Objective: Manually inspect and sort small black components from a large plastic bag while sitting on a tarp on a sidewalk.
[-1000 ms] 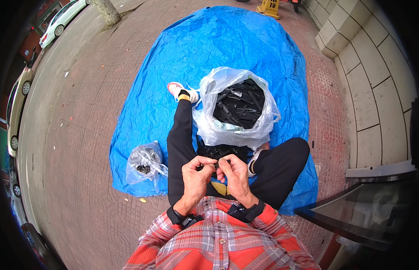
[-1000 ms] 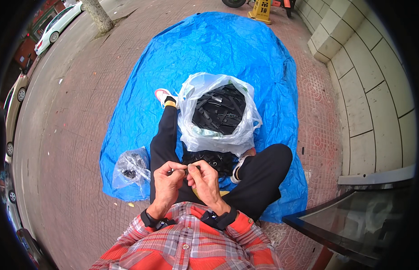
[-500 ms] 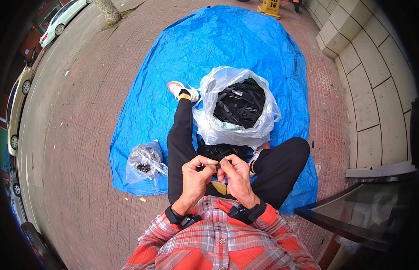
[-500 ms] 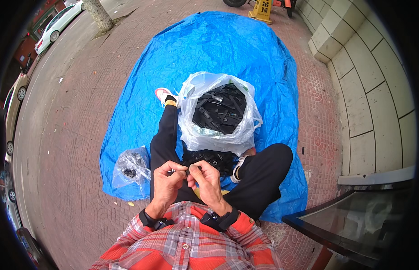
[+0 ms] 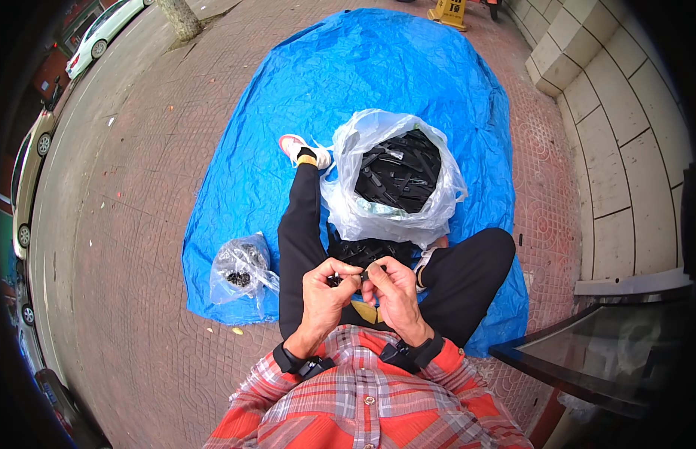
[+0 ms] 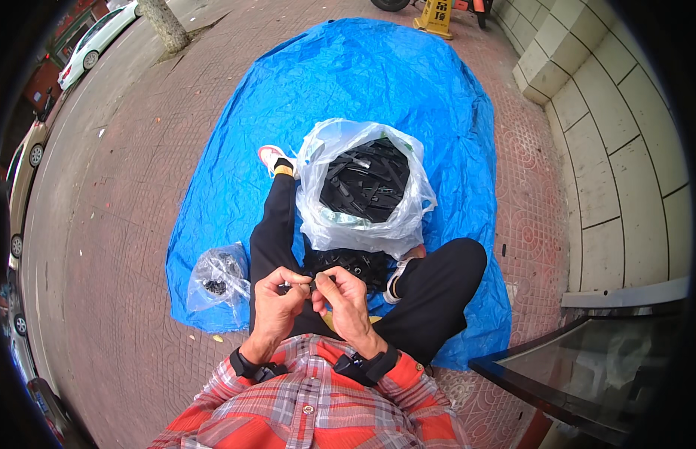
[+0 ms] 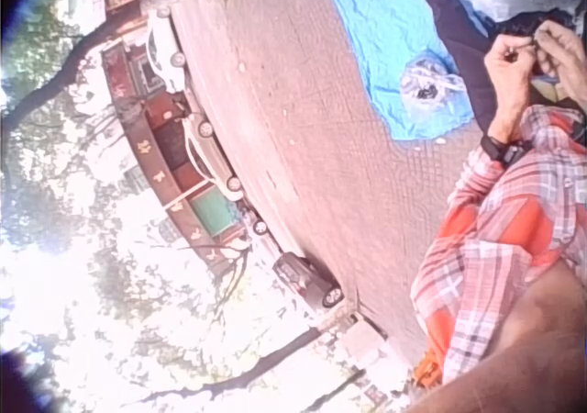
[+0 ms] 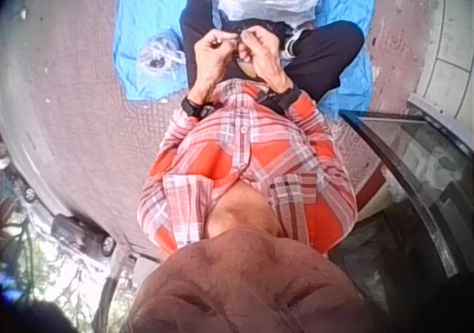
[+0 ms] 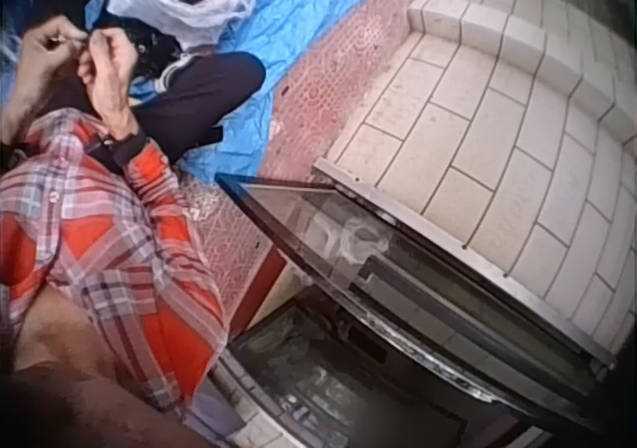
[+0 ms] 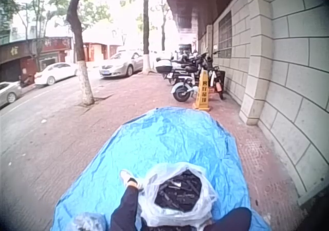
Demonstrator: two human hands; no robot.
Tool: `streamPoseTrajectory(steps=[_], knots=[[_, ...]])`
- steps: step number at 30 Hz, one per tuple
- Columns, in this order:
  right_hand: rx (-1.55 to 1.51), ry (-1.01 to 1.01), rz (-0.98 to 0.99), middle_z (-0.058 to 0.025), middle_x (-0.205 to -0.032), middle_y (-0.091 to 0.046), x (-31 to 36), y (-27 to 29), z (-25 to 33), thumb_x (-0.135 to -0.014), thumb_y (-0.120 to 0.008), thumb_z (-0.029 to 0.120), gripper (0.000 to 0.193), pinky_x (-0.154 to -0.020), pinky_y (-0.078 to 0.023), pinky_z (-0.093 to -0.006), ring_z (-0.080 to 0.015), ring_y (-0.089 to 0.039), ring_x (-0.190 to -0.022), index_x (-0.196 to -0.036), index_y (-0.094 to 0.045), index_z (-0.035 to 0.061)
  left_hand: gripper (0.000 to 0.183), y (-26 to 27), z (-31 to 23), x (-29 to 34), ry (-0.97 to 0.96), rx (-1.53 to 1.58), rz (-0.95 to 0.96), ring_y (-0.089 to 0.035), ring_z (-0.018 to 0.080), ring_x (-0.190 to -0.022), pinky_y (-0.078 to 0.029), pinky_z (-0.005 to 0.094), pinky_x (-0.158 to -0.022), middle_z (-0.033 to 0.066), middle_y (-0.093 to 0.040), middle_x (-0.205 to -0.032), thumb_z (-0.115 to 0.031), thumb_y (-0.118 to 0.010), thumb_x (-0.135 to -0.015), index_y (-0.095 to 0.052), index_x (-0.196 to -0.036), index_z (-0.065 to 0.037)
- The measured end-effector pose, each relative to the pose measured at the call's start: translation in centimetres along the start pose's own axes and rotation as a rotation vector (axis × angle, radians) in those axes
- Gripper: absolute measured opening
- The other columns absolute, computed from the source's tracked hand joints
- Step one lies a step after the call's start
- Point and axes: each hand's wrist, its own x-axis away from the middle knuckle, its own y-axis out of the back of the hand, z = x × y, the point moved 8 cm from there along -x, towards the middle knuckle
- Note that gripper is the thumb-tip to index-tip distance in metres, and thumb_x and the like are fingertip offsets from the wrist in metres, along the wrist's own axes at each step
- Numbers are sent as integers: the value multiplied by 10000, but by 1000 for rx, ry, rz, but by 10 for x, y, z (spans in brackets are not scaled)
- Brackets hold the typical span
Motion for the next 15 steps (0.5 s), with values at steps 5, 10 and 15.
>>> streamPoseTrajectory(steps=[5, 10, 15], knots=[[565, 254, -110, -83, -626, -549, 9, -8, 26, -862, -568, 121, 123, -477, -413, -265, -140, -525, -513, -848, -552, 1, 61, 0, -5, 0, -99, -151, -16, -440, 22, -564, -343, 168, -503, -10, -558, -676, 31, -610, -759, -621, -811, 2], [1398, 896, 107, -157, -805, -529, 27, -53, 46, -730, -618, 13, 188, -586, -458, -328, -272, -550, -718, -882, -539, -65, 86, 4, -5, -3, -220, -234, -19, -483, 30, -661, -395, 174, -590, -16, -568, -710, 6, -634, -763, -636, -849, 15], [1439, 927, 106, -173, -940, -525, 36, -56, 61, -726, -654, 77, 317, -747, -447, -376, -322, -534, -894, -1005, -565, -46, 156, 3, -4, -6, -36, -172, 86, -483, 33, -640, -392, 168, -555, -20, -541, -702, -7, -597, -799, -625, -952, 7]])
